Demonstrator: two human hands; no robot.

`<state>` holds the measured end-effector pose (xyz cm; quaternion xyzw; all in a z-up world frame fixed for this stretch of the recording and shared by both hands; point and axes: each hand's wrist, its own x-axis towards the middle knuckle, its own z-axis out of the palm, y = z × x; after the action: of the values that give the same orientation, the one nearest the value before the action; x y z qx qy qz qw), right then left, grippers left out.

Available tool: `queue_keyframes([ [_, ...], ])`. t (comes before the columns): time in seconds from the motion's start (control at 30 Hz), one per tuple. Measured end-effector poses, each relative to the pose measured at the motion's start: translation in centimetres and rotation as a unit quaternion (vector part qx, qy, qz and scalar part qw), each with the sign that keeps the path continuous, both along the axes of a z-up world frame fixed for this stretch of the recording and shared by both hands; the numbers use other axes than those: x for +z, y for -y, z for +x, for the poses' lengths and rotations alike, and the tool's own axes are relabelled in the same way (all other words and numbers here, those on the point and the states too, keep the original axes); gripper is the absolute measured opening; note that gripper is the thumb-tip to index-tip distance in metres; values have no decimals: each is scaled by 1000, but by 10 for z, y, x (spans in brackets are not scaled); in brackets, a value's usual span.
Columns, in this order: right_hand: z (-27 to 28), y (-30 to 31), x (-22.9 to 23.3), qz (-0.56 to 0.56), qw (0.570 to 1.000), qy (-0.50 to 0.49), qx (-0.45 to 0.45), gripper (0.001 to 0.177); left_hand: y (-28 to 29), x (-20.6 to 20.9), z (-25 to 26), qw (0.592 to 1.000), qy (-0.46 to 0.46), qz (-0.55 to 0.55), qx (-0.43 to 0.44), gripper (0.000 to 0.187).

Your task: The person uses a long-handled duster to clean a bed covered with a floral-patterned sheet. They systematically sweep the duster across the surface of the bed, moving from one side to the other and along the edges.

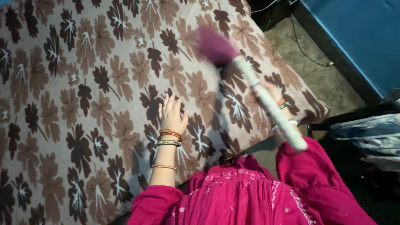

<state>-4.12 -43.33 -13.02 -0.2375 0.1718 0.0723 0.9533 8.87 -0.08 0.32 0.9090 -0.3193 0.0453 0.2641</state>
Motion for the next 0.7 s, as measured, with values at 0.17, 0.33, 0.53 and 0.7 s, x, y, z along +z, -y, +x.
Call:
queue_keyframes([
  [0.17,29,-18,32,-20,987,50,-150,36,-39,1,14,1000,9,-3,2,55],
  [0.33,61,-135,88,-130,989,59,-34,58,-59,5,29,999,2,-26,18,55],
  [0.53,85,-246,114,-176,950,35,257,76,-69,0,47,998,-3,-53,23,54],
  [0.7,82,-242,104,-47,963,-7,264,63,-69,-11,50,998,-14,-56,12,52],
])
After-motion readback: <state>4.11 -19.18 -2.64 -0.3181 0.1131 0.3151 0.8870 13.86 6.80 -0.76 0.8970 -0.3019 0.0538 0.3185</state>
